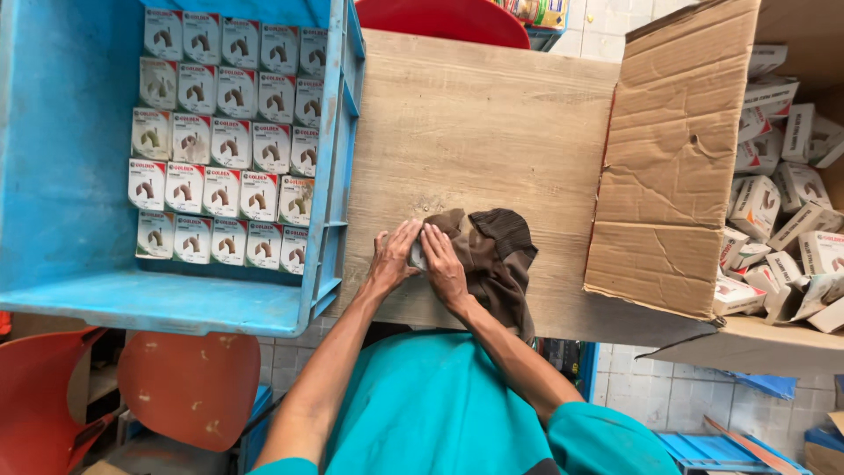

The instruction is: The person repeatedly picks small product boxes from a cardboard carton, wipes each with a cloth on a flat surface, and places them into a blue crate. The process is repeated for multiple boxes throughout the clip.

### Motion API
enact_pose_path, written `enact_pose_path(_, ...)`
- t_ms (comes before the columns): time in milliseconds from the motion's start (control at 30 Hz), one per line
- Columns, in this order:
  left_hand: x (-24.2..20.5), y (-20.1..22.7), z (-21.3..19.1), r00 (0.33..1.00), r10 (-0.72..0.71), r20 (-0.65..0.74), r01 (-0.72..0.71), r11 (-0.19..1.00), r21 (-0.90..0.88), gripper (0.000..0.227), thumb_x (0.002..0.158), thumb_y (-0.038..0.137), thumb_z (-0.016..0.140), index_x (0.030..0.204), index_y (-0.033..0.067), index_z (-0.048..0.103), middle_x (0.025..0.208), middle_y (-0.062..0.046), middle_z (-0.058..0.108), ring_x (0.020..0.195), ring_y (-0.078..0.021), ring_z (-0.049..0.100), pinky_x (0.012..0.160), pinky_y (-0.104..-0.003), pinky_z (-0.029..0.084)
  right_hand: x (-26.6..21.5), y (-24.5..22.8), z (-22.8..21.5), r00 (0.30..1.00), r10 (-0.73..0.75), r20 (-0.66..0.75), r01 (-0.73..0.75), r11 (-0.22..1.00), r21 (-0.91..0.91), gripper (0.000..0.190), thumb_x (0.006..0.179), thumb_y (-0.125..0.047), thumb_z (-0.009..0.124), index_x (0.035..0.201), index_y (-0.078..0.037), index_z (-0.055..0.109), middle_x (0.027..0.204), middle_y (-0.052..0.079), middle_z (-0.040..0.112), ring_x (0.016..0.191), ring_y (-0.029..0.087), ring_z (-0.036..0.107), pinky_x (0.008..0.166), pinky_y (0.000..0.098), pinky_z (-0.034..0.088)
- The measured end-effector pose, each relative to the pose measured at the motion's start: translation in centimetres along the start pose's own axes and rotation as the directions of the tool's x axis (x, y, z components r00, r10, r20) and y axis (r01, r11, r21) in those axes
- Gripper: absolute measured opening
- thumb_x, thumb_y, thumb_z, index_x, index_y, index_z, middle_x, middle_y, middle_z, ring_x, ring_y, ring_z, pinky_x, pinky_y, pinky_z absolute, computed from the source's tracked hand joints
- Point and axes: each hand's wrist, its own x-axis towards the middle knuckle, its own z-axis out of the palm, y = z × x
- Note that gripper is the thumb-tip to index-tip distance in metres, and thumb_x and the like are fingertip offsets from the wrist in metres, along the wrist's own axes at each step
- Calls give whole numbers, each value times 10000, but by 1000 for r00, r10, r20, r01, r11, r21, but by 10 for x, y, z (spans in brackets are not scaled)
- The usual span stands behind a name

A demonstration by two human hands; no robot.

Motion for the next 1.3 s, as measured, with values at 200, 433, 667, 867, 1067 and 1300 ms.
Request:
enact_pose_path(200, -1, -6, 5, 1000, 16, 10, -16, 1000, 6, 1182, 552, 288, 909, 1553, 204, 286, 1569, -22, 376, 1466, -194, 305, 1132, -527, 198, -33, 20, -40, 974, -158, 160, 141, 983, 115, 448, 960, -46, 405, 1383, -106, 537, 1458, 93, 507, 1349, 266, 479, 1138, 377, 383)
enact_pose_path(433, -3, -8, 7, 999, 29, -21, -29, 1000, 6, 1098, 594, 319, 877, 1531, 194, 318, 1543, -20, 404, 1452, -185, 330, 1124, -519, 237, -25, -12, -6, 999, 21, 43, -19, 999, -49, 554, 863, 60, 457, 1408, -32, 504, 1469, 184, 475, 1365, 320, 448, 1146, 397, 357)
enact_pose_path(667, -2, -7, 8, 999, 39, 8, -39, 999, 31, 1162, 578, 268, 902, 1555, 188, 277, 1562, -43, 381, 1465, -204, 309, 1141, -530, 205, -28, 15, 4, 991, -35, 126, 30, 999, 42, 555, 853, 60, 482, 1391, -67, 527, 1497, 149, 460, 1370, 299, 449, 1128, 396, 373)
enact_pose_path(867, 1, -9, 5, 998, 61, 20, -63, 996, 68, 1158, 581, 297, 906, 1549, 171, 283, 1567, -48, 365, 1468, -204, 298, 1140, -523, 202, -52, 17, -37, 967, -49, 249, 0, 981, 192, 563, 857, 70, 440, 1375, -120, 550, 1476, 96, 496, 1359, 278, 474, 1130, 366, 390)
enact_pose_path(1067, -1, -4, 0, 999, 36, 19, -36, 998, 45, 1174, 554, 325, 908, 1544, 176, 292, 1561, -45, 375, 1461, -206, 314, 1139, -528, 209, -34, 67, -35, 937, 291, 192, -323, 932, 164, 460, 914, 9, 497, 1362, -78, 557, 1332, 180, 597, 1208, 322, 600, 991, 385, 519)
enact_pose_path(1300, -1, -1, -1, 999, 48, 15, -49, 996, 76, 1172, 563, 339, 906, 1546, 173, 289, 1553, -46, 382, 1452, -203, 324, 1132, -518, 218, -26, -3, -10, 957, 256, 136, -280, 938, 203, 608, 879, 133, 511, 1463, 4, 406, 1510, 298, 348, 1338, 426, 419, 1042, 419, 485)
